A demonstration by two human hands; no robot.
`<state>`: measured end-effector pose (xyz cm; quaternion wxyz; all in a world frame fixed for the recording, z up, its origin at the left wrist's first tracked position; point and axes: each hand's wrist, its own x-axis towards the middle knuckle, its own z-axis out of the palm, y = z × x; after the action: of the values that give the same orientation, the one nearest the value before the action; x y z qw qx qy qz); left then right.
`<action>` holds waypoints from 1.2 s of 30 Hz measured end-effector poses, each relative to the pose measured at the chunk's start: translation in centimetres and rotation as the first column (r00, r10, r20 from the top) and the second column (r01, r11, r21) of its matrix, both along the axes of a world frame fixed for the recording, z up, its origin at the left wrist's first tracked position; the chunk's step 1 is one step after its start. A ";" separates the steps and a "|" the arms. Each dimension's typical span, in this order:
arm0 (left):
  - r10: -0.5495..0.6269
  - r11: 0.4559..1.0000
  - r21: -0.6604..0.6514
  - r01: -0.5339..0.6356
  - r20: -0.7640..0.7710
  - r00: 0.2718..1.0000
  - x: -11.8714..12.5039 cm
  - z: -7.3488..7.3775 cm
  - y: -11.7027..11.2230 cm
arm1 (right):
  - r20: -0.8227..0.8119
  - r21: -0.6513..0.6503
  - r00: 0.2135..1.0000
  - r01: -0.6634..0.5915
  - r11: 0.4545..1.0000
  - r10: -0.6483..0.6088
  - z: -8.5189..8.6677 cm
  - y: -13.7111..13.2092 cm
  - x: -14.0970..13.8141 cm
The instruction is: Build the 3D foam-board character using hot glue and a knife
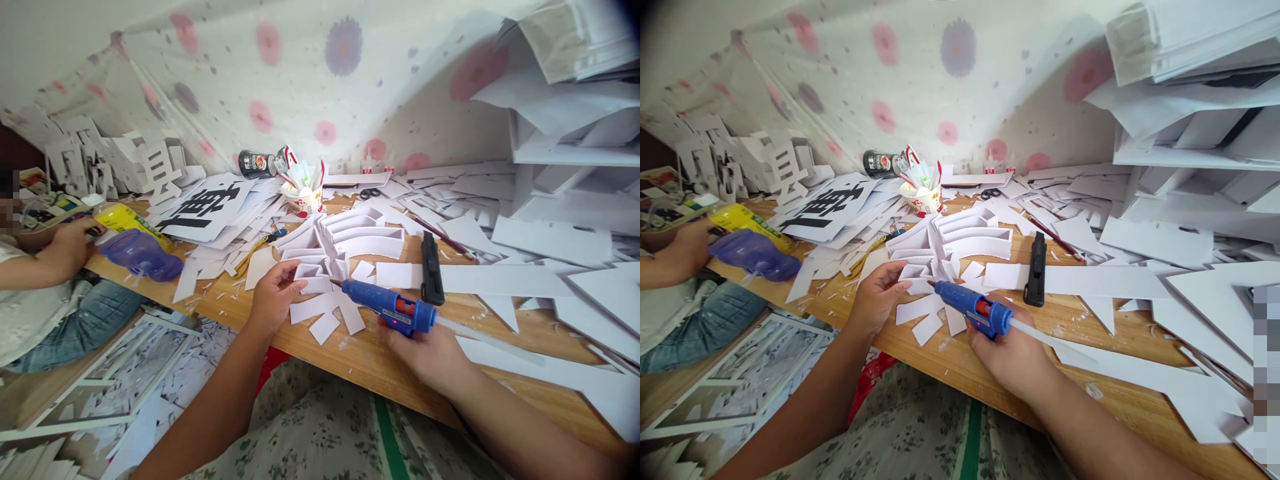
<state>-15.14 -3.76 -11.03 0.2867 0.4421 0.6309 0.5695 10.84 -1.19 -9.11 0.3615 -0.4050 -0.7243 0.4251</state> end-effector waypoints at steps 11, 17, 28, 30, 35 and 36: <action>0.021 0.999 0.045 -0.019 -0.035 0.999 0.3 0.4 -0.7 | -0.064 -0.066 0.998 0.002 0.998 -0.007 0.1 -0.2 -0.1; 0.014 1.000 0.028 -0.009 -0.192 0.981 -0.6 0.4 -1.2 | -0.057 -0.060 0.998 -0.020 0.998 0.016 0.1 -0.2 0.0; 0.142 0.986 0.154 -0.059 -0.616 0.775 -1.6 2.0 -2.1 | -0.020 -0.044 0.999 -0.034 0.998 0.033 0.1 -0.2 0.1; 0.154 0.987 0.134 -0.090 -0.627 0.763 -1.9 1.8 -2.4 | 0.001 -0.035 0.999 -0.033 0.999 0.033 0.2 -0.2 0.1; 0.153 0.988 0.111 -0.108 -0.618 0.771 -1.8 1.7 -2.9 | -0.005 -0.032 1.000 -0.028 0.999 0.028 0.2 -0.2 0.1; 0.160 0.987 0.120 -0.109 -0.625 0.764 -1.7 1.8 -2.9 | -0.010 -0.035 1.000 -0.029 0.999 0.029 0.1 -0.2 0.1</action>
<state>-16.82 -6.69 -9.21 -0.0006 0.5719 0.6983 0.4305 10.97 -1.35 -9.01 0.3516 -0.3986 -0.7209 0.4448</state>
